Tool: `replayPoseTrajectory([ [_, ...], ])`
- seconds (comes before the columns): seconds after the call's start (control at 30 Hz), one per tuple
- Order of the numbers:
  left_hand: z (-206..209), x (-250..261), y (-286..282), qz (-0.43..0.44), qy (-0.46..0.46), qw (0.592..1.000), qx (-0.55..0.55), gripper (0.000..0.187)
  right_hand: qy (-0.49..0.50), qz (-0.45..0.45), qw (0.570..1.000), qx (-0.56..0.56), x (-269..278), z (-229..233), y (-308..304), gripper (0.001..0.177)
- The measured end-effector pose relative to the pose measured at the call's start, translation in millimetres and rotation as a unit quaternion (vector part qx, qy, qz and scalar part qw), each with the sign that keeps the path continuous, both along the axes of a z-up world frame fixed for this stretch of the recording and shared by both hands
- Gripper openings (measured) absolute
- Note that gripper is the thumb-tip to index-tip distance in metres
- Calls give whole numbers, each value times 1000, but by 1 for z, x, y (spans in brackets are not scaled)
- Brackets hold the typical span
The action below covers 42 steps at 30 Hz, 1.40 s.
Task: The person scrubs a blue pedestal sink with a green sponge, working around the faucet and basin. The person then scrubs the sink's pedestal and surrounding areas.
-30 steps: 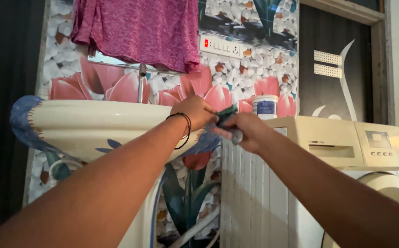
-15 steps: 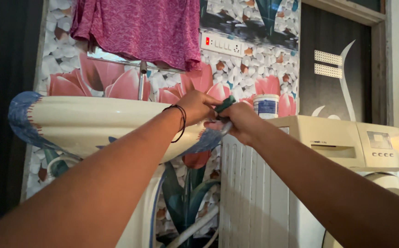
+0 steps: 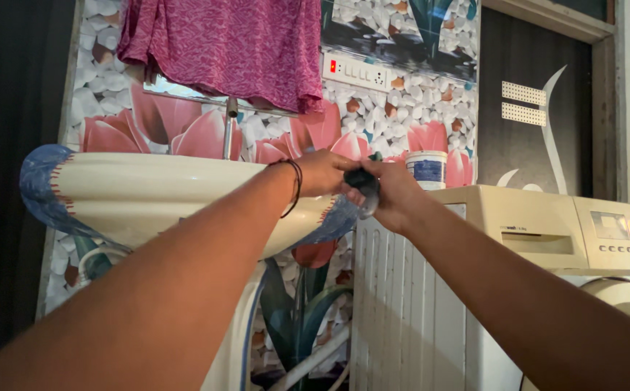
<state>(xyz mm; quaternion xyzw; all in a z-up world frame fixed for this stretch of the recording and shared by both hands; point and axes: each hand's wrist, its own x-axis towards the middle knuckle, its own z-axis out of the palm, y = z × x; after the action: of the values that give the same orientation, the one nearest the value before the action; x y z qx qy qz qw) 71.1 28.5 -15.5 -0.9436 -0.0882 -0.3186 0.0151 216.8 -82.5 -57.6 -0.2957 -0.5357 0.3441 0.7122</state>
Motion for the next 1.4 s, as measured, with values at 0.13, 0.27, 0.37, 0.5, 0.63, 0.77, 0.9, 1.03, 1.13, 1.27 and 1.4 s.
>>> replayPoseTrajectory([
  [0.13,7,10,22,-69,8,997,-37,53,-12,-76,997,-24,11,-7,4,34],
  [0.27,8,18,37,-101,-9,994,-28,46,34,-149,987,-56,20,-21,7,24],
  [0.37,9,13,36,-35,-68,996,-52,38,30,-177,980,-82,23,-31,9,24],
  [0.5,3,3,30,40,-92,994,52,29,74,-123,984,-109,21,-41,17,26],
  [0.63,2,-10,15,68,-55,989,117,34,65,-96,983,-146,14,-35,36,24],
  [0.77,-1,-49,-11,248,14,955,160,69,7,17,978,-208,18,-25,50,29],
  [0.9,-16,-85,-37,379,-3,910,169,98,55,-81,975,-198,30,-23,66,16],
  [1.03,-15,-91,-51,352,-18,926,138,102,31,-38,980,-193,43,-33,75,19],
  [1.13,-11,-89,-49,355,-15,924,143,99,43,-55,981,-178,45,-30,80,20],
  [1.27,-16,-89,-46,354,-19,924,144,99,81,-33,976,-199,42,-29,69,17],
  [1.4,-18,-89,-46,355,-28,922,152,100,57,89,961,-256,40,-14,55,24],
])
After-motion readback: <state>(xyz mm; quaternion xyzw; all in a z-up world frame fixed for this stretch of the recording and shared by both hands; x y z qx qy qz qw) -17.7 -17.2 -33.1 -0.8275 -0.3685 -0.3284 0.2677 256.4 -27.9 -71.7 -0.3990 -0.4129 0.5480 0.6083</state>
